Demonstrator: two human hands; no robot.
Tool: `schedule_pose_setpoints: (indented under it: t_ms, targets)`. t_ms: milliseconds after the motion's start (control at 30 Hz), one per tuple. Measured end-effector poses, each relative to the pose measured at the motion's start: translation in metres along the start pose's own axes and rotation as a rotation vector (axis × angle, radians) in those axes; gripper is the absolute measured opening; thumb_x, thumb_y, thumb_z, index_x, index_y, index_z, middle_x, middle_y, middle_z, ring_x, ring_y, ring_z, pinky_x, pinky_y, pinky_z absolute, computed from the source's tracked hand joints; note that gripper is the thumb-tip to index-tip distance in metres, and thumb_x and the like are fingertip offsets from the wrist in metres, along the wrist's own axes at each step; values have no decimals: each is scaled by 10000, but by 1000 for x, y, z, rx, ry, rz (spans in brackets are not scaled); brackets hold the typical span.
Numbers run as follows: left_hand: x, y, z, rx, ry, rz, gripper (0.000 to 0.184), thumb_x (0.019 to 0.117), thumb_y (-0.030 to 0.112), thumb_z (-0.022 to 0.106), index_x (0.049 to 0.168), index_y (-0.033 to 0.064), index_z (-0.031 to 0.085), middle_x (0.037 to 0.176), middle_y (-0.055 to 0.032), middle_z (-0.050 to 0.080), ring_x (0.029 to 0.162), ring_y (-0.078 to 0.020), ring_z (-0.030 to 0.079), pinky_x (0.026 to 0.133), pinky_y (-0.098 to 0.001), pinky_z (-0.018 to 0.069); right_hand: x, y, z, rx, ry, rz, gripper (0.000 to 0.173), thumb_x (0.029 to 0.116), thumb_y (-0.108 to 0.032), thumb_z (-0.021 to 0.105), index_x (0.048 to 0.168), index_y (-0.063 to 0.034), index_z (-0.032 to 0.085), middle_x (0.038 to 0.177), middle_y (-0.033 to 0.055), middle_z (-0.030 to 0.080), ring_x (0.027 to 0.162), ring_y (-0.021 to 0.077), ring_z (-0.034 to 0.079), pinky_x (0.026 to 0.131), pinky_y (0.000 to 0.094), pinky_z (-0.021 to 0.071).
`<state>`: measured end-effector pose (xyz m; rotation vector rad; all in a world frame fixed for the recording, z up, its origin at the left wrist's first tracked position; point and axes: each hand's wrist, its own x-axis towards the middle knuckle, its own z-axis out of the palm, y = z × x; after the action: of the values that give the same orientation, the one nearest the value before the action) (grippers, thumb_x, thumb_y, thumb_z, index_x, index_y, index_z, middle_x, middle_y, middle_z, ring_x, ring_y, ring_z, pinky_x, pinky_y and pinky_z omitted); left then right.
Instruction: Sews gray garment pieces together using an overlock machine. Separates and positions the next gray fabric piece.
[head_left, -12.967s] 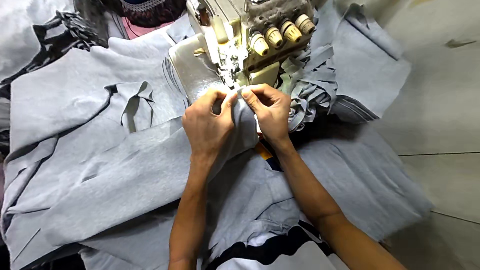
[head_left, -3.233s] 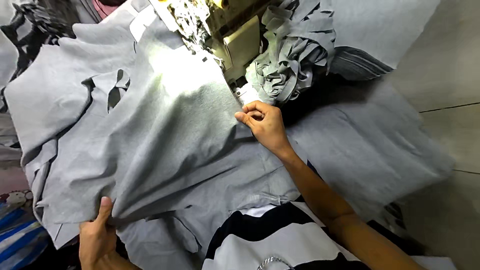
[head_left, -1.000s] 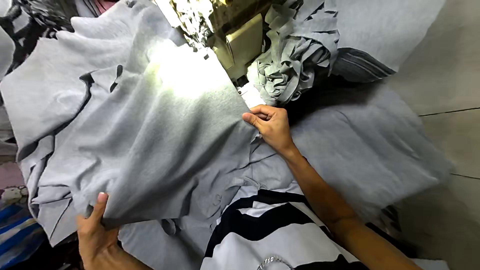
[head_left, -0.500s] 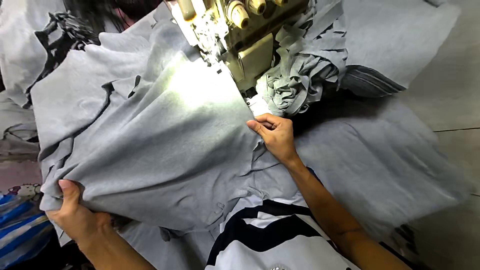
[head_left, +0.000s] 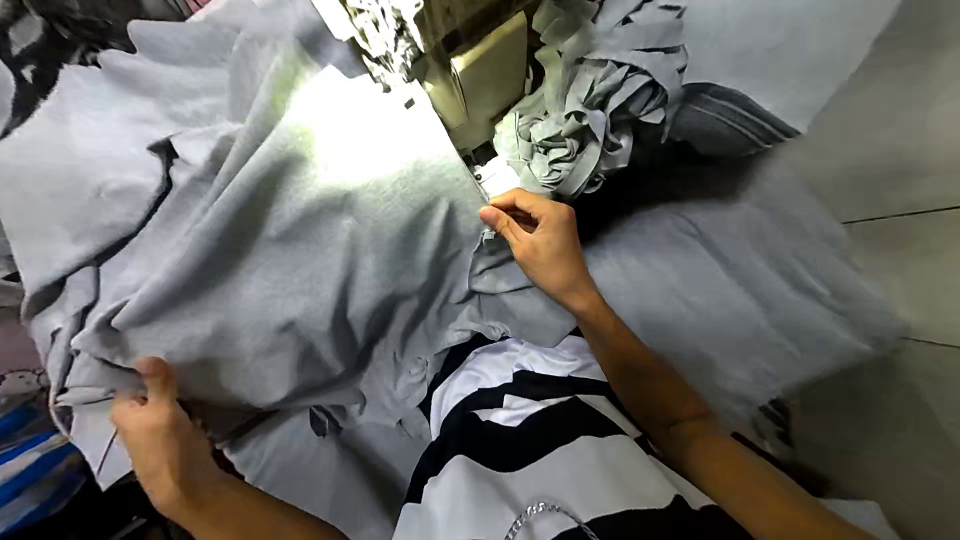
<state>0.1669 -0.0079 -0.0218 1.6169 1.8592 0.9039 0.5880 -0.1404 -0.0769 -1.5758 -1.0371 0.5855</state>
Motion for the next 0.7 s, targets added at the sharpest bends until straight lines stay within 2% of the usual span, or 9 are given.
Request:
schedule_pose_setpoints:
  t_ms: [67, 133, 233, 300, 367, 433, 467, 567, 700]
  targets:
    - [-25, -9, -3, 53, -43, 63, 705, 1008, 495, 555, 1374, -101, 471, 1224, -107, 606, 1078, 10, 569, 968, -206, 473, -7, -3, -10, -63, -61, 60, 189, 1011, -253, 675, 1149, -124, 680, 953, 11, 728, 747, 80, 692, 627, 259, 586]
    - [-49, -9, 1, -3, -35, 128, 778, 976, 445, 634, 1423, -143, 393, 1348, -188, 564, 1211, -34, 556, 1032, -191, 457, -14, -3, -17, -119, -96, 115, 217, 997, -278, 693, 1166, -149, 651, 911, -8, 720, 699, 71, 672, 579, 248, 559]
    - [-70, -8, 12, -48, 31, 101, 762, 929, 292, 702, 1440, -156, 357, 1383, -245, 537, 1255, -96, 562, 1053, -209, 459, -16, 2, -19, -170, -104, 154, 272, 958, -356, 737, 1097, -143, 639, 800, 0, 665, 598, 94, 611, 501, 266, 500]
    - [-77, -12, 18, -61, 44, 61, 752, 919, 233, 719, 1451, -155, 356, 1392, -253, 536, 1258, -105, 565, 1066, -219, 456, -10, 6, -14, -222, -84, 145, 339, 921, -447, 759, 1039, -143, 666, 780, -3, 658, 620, 108, 606, 539, 296, 496]
    - [-83, -13, 23, -59, 56, 5, 659, 920, 204, 719, 1398, -142, 425, 1303, -199, 594, 1172, -62, 602, 1017, -208, 487, -7, 8, -8, -268, -56, 120, 364, 906, -479, 765, 976, -135, 669, 738, 9, 628, 601, 133, 581, 531, 324, 468]
    - [-84, -14, 23, -65, 95, 4, 430, 937, 140, 709, 1231, -131, 553, 1112, -104, 665, 1013, -2, 648, 922, -194, 539, -6, 13, -5, -250, -31, 77, 303, 917, -422, 771, 911, -136, 671, 696, 10, 595, 564, 134, 541, 505, 318, 429]
    - [-81, -18, 18, -83, 115, 29, 349, 953, 98, 681, 1189, -138, 578, 1070, -84, 673, 979, 7, 648, 911, -198, 540, -7, 16, -5, -216, -30, 56, 264, 929, -374, 768, 897, -132, 668, 684, 11, 585, 547, 128, 522, 493, 306, 415]
    - [-62, -33, -5, -185, 176, 102, 278, 1006, 44, 546, 1219, -134, 541, 1094, -49, 636, 1000, 1, 613, 942, -224, 514, -8, 21, -11, -86, -50, 7, 173, 963, -251, 735, 885, -104, 692, 712, 10, 616, 558, 90, 518, 503, 262, 415]
    - [-29, -46, -26, -218, 125, 122, 362, 1060, 141, 496, 1343, -84, 498, 1212, -64, 621, 1103, -48, 600, 1023, -265, 484, -6, 22, -15, -34, -124, -48, 155, 1004, -150, 658, 871, -78, 692, 780, 11, 641, 671, 62, 584, 608, 240, 484]
